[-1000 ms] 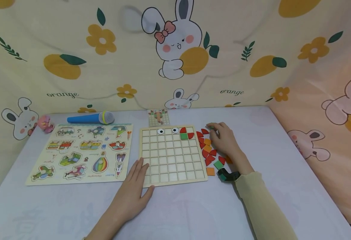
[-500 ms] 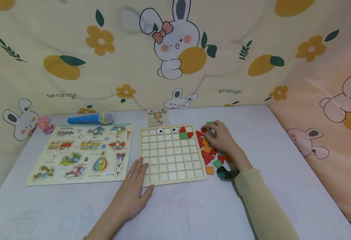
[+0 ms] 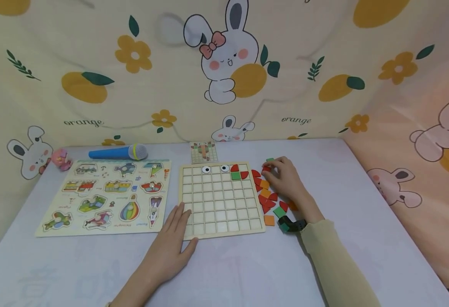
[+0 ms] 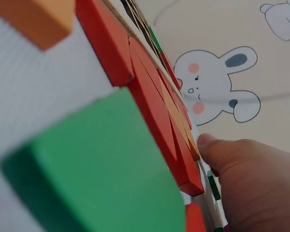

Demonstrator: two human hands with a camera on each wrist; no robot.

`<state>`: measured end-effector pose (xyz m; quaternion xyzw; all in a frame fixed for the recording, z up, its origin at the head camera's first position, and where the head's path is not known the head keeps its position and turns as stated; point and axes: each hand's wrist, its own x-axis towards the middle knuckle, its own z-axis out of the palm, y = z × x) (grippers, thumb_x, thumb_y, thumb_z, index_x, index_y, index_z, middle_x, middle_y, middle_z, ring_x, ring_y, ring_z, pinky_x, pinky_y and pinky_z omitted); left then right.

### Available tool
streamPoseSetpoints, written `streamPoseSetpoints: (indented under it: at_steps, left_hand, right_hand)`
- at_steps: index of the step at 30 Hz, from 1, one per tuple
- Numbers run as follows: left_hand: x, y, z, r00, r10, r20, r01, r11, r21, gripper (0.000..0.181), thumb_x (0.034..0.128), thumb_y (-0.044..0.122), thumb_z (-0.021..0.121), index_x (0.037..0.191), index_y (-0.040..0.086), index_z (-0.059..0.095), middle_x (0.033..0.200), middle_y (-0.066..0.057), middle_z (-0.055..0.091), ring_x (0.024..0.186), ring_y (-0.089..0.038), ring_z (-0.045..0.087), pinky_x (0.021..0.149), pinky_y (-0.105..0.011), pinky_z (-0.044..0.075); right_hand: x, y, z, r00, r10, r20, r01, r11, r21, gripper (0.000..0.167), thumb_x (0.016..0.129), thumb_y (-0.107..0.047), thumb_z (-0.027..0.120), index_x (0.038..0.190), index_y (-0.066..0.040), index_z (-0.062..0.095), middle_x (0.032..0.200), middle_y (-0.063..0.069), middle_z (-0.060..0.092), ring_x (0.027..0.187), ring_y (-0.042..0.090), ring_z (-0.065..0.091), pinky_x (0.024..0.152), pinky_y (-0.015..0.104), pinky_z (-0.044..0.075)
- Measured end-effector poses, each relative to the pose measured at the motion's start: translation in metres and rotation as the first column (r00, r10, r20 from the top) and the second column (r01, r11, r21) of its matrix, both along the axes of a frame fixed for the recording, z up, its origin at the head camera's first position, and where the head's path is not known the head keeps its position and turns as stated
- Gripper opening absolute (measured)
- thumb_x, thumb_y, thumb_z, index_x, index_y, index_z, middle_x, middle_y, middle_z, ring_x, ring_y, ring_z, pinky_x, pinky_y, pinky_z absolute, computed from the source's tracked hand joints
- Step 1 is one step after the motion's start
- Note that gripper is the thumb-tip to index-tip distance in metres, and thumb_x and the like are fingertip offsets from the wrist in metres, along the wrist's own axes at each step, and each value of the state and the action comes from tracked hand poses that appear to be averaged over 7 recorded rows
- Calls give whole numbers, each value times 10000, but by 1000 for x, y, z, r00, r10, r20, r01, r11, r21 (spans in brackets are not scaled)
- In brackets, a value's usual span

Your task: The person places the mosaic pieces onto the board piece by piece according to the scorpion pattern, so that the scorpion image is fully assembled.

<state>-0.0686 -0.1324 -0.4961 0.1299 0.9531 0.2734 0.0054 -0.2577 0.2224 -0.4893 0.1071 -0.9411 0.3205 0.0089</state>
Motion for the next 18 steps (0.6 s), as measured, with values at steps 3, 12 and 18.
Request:
streamPoseSetpoints:
  at_steps: [3, 12, 18]
  left_hand:
    - [0, 0, 0, 1000, -2, -7, 2, 1000, -1, 747, 1030, 334, 662, 1615, -25, 370, 1757, -200, 186, 1633, -384, 147, 1270, -561, 270]
    - [0, -1, 1, 1000, 5, 4, -5, 1000, -2, 752, 1029, 337, 661, 1618, -26, 365, 1756, -204, 184, 1633, -389, 139, 1272, -565, 262]
    - [0, 0, -1, 1000, 6, 17, -6, 1000, 8, 746, 1031, 345, 658, 1619, -15, 371, 1763, -189, 175, 1638, -372, 133, 1273, -561, 265]
  right_hand:
    - [0, 0, 1, 1000, -7, -11, 7, 1000, -11, 371, 1030, -246, 716, 1351, -60, 698, 1319, 169, 563, 1250, 347, 511, 1087, 563, 503]
    - [-4, 1, 0, 999, 33, 16, -33, 999, 35, 388, 1014, -258, 731, 1349, -66, 701, 1311, 190, 584, 1223, 359, 526, 1065, 555, 511]
    - [-2, 3, -3, 1000, 27, 13, -27, 999, 24, 363, 1019, -238, 724, 1321, -38, 704, 1311, 210, 582, 1204, 372, 538, 1058, 558, 510]
